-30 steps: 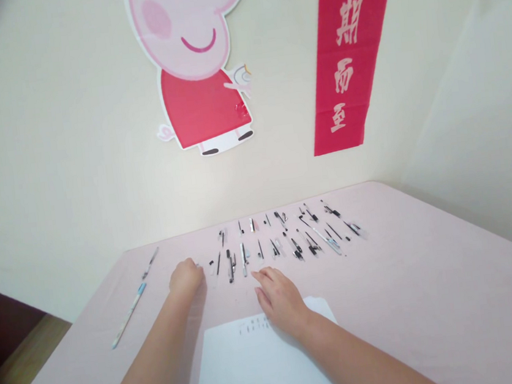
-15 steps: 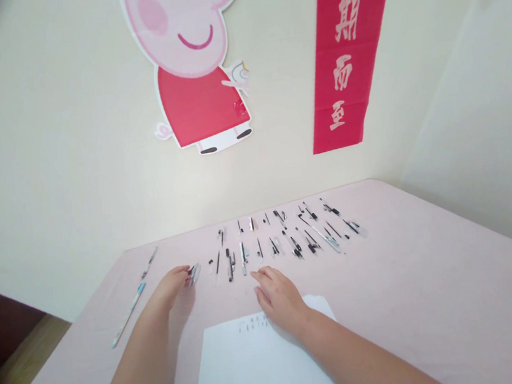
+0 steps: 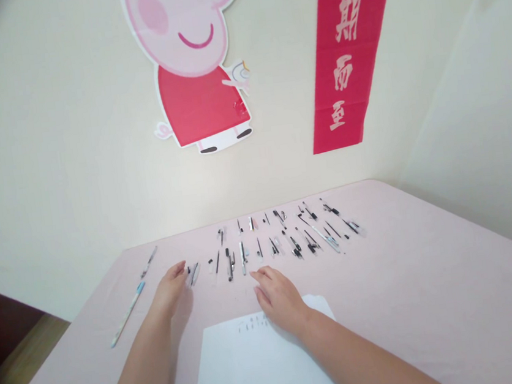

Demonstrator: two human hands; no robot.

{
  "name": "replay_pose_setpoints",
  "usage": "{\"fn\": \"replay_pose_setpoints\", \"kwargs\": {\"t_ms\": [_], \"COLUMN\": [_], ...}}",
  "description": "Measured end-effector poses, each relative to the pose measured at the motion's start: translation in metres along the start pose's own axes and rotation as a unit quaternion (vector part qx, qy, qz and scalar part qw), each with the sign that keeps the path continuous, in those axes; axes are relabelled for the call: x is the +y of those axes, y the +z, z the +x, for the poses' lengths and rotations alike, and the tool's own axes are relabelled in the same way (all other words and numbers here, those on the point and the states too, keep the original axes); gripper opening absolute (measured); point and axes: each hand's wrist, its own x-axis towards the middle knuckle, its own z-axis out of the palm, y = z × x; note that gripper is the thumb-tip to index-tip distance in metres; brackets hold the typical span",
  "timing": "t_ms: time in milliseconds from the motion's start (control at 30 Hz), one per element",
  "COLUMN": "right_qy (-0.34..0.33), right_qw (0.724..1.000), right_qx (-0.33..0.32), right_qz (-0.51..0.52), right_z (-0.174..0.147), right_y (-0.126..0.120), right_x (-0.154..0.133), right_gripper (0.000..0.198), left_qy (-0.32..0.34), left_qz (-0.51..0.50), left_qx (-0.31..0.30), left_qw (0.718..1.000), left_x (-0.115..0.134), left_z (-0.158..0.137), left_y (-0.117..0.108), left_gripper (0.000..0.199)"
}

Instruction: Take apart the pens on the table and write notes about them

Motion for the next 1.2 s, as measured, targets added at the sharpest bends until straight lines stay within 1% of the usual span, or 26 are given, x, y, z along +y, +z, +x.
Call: {"fn": "replay_pose_setpoints", "kwargs": {"t_ms": [200,433,633,767,867,1200], "right_qy": [0.002,0.012,0.011,0.007,0.005,0.011], "right_qw": [1.0,1.0,1.0,1.0,1.0,1.0], "right_qx": [-0.001,-0.003,-0.006,-0.002,0.0,-0.003], "right_qz": [0.004,0.008,0.009,0.01,0.012,0.017], "right_z": [0.001,0.001,0.001,0.001,0.001,0.001], "right_y": [0.0,-0.001,-0.002,0.0,0.001,0.002], "right_x": [-0.001,-0.002,-0.003,-0.001,0.0,0.001], "right_gripper": [0.036,0.036,0.036,0.036,0.037,0.036], "left_qy": [-0.016,-0.004,-0.002,-0.019,-0.024,0.007], "left_qz": [-0.047,-0.107,-0.137,-0.132,-0.118,-0.055], "left_qx": [0.009,-0.029,-0.047,-0.05,-0.051,-0.033], "left_qw": [0.999,0.994,0.99,0.99,0.991,0.998], "left_x": [0.0,0.002,0.005,0.008,0.01,0.013], "left_z": [0.003,-0.002,-0.003,-0.003,-0.006,-0.012], "left_y": [0.01,0.011,0.011,0.011,0.009,-0.003], "left_gripper": [0.034,0.043,0.05,0.05,0.047,0.03]}}
